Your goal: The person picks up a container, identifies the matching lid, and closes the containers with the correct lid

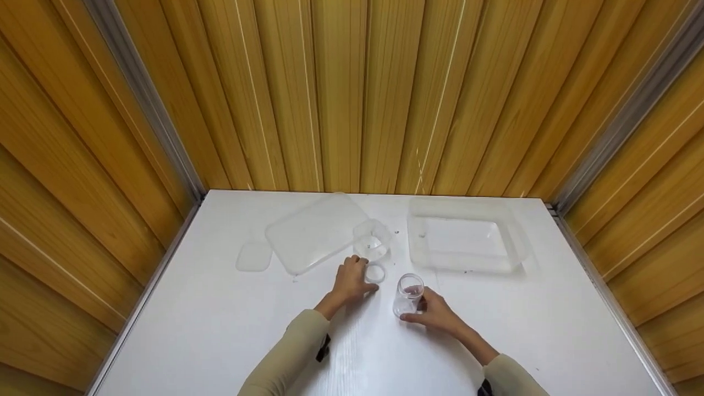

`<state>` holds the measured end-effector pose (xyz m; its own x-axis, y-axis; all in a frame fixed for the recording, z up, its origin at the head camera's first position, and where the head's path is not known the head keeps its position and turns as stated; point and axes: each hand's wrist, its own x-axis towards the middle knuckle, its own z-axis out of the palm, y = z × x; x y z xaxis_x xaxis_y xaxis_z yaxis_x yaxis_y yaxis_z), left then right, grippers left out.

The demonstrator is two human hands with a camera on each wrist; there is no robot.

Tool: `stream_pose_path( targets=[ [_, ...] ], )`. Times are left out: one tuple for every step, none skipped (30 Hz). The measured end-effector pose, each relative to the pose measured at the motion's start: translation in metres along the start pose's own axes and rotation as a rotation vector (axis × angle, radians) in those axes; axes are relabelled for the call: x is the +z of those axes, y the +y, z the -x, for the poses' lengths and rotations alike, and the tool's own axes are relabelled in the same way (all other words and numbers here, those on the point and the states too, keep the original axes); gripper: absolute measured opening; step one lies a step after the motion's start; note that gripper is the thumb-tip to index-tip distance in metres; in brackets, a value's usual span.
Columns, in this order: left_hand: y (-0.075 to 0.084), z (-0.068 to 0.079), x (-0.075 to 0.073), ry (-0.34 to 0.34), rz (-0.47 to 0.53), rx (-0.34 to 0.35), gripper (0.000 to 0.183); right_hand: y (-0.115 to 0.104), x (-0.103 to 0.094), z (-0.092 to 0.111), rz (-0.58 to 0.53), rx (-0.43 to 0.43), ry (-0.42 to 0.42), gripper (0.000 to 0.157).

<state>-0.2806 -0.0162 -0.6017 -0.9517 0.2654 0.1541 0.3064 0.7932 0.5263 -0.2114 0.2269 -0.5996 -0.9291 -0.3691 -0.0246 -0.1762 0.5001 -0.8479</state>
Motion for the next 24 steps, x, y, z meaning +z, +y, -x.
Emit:
stream_pose_path(
  targets=[
    [0.001, -0.001, 0.001, 0.004, 0.006, -0.009, 0.063, -0.001, 0.0, -0.001, 0.002, 0.004, 0.0, 0.069],
    [0.001, -0.002, 0.001, 0.01, 0.014, -0.017, 0.062, -0.002, -0.001, -0.002, 0.007, 0.006, 0.005, 0.068],
    [0.002, -0.003, 0.001, 0.021, 0.02, -0.019, 0.06, -0.004, -0.001, -0.004, 0.013, 0.011, 0.012, 0.069],
    [0.003, -0.004, 0.001, 0.032, 0.023, -0.019, 0.059, -0.005, -0.002, -0.005, 0.013, 0.02, 0.018, 0.069],
    [0.004, -0.005, 0.001, 0.041, 0.027, -0.017, 0.058, -0.006, -0.003, -0.006, 0.02, 0.026, 0.025, 0.07],
    [0.004, -0.006, 0.001, 0.049, 0.033, -0.012, 0.057, -0.007, -0.003, -0.007, 0.024, 0.034, 0.03, 0.071],
    [0.005, -0.006, 0.0, 0.052, 0.043, -0.008, 0.056, -0.008, -0.004, -0.009, 0.036, 0.037, 0.036, 0.072],
    [0.004, -0.006, -0.001, 0.052, 0.051, -0.001, 0.055, -0.009, -0.004, -0.01, 0.044, 0.042, 0.043, 0.072],
    [0.004, -0.005, -0.002, 0.049, 0.057, 0.005, 0.055, -0.009, -0.004, -0.01, 0.051, 0.045, 0.045, 0.073],
    [0.003, -0.003, -0.004, 0.041, 0.069, 0.006, 0.055, -0.009, -0.004, -0.011, 0.058, 0.048, 0.045, 0.073],
    [0.002, -0.001, -0.006, 0.034, 0.084, 0.01, 0.055, -0.008, -0.003, -0.012, 0.06, 0.048, 0.045, 0.073],
    [0.001, 0.002, -0.008, 0.025, 0.093, 0.02, 0.055, -0.008, -0.002, -0.012, 0.059, 0.048, 0.046, 0.072],
    [-0.001, 0.004, -0.011, 0.021, 0.097, 0.037, 0.054, -0.007, -0.002, -0.013, 0.058, 0.045, 0.047, 0.072],
    [-0.002, 0.006, -0.014, 0.016, 0.098, 0.054, 0.054, -0.006, -0.001, -0.013, 0.046, 0.041, 0.045, 0.072],
    [-0.003, 0.009, -0.018, 0.014, 0.102, 0.075, 0.053, -0.005, 0.0, -0.013, 0.039, 0.034, 0.044, 0.071],
    [-0.003, 0.011, -0.022, 0.014, 0.106, 0.101, 0.053, -0.004, 0.001, -0.013, 0.031, 0.027, 0.042, 0.07],
    [-0.004, 0.013, -0.025, 0.012, 0.109, 0.128, 0.053, -0.003, 0.001, -0.013, 0.027, 0.013, 0.04, 0.07],
    [-0.004, 0.016, -0.029, 0.012, 0.107, 0.154, 0.053, -0.002, 0.002, -0.013, 0.026, 0.001, 0.039, 0.069],
    [-0.003, 0.018, -0.033, 0.015, 0.104, 0.176, 0.053, -0.001, 0.003, -0.013, 0.023, -0.009, 0.035, 0.069],
    [-0.003, 0.02, -0.037, 0.012, 0.109, 0.19, 0.053, -0.001, 0.004, -0.013, 0.024, -0.02, 0.032, 0.069],
    [-0.002, 0.023, -0.04, 0.012, 0.108, 0.206, 0.053, 0.0, 0.005, -0.012, 0.029, -0.029, 0.031, 0.069],
    [-0.001, 0.026, -0.044, 0.005, 0.113, 0.215, 0.054, 0.001, 0.006, -0.012, 0.032, -0.037, 0.029, 0.07],
    [0.0, 0.029, -0.047, -0.002, 0.113, 0.222, 0.054, 0.002, 0.007, -0.011, 0.032, -0.043, 0.027, 0.07],
    [0.001, 0.033, -0.05, -0.008, 0.113, 0.233, 0.054, 0.003, 0.009, -0.011, 0.028, -0.044, 0.026, 0.071]
  ],
)
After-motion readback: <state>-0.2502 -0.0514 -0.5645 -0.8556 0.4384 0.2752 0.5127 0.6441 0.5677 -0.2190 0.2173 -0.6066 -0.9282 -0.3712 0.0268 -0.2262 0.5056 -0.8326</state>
